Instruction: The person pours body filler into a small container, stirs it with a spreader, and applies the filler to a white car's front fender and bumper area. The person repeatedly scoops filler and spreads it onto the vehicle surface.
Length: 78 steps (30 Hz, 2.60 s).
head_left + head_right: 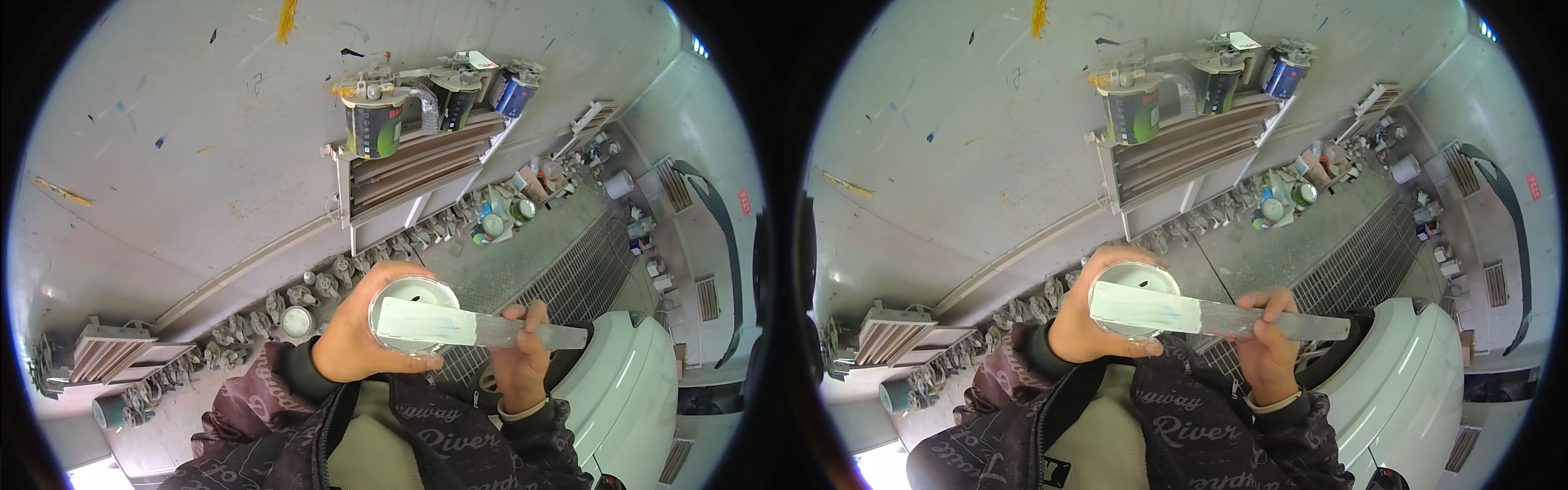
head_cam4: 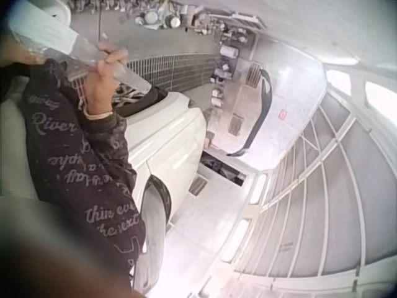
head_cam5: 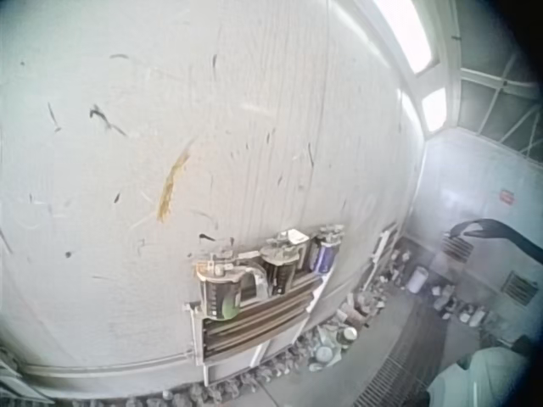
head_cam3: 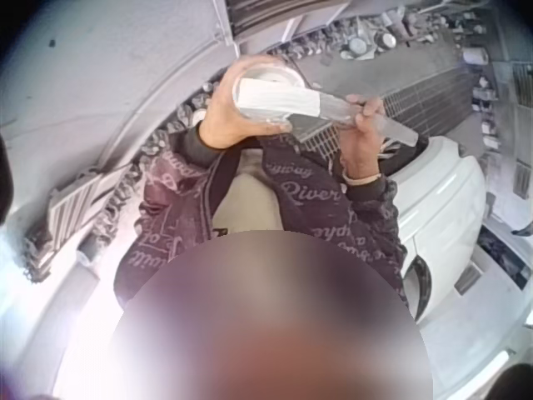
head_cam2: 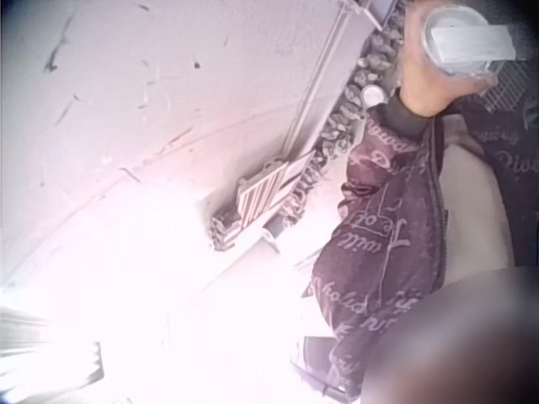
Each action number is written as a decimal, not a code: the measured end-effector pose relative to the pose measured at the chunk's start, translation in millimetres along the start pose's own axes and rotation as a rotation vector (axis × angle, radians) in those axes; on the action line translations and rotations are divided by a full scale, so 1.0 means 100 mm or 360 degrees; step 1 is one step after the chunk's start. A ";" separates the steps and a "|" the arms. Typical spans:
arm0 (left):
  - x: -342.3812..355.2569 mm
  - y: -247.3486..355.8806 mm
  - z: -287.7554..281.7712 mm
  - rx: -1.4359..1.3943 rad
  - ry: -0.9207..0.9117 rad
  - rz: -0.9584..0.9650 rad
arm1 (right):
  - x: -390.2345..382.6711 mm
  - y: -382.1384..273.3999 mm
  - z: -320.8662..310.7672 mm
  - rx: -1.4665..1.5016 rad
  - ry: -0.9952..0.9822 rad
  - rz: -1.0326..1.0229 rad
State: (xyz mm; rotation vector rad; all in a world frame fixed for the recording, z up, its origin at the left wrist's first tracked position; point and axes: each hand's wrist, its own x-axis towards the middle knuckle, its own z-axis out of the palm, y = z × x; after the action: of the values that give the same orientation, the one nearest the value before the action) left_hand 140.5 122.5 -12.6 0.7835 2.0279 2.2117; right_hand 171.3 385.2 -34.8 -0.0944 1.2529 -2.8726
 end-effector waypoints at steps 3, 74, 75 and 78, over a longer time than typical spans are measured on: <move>0.01 0.00 -0.02 0.0041 -0.0012 0.0045 | -0.04 -0.14 -0.11 -0.0133 0.0100 -0.0047; 0.29 -0.06 -0.40 0.0213 0.0356 0.0103 | 0.09 -1.25 0.95 -0.1916 -0.1099 -0.1192; 0.29 -0.07 -0.40 0.0241 0.0343 0.0125 | 0.09 -1.27 0.96 -0.1931 -0.1148 -0.1203; 0.29 -0.09 -0.45 0.0290 0.0254 0.0140 | 0.10 -1.35 0.96 -0.1974 -0.1035 -0.1195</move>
State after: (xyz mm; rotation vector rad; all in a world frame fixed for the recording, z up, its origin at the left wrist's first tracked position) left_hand 94.8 92.8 -12.5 0.7458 2.3409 2.2248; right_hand 169.4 406.3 130.2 -1.5462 2.8337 -1.4974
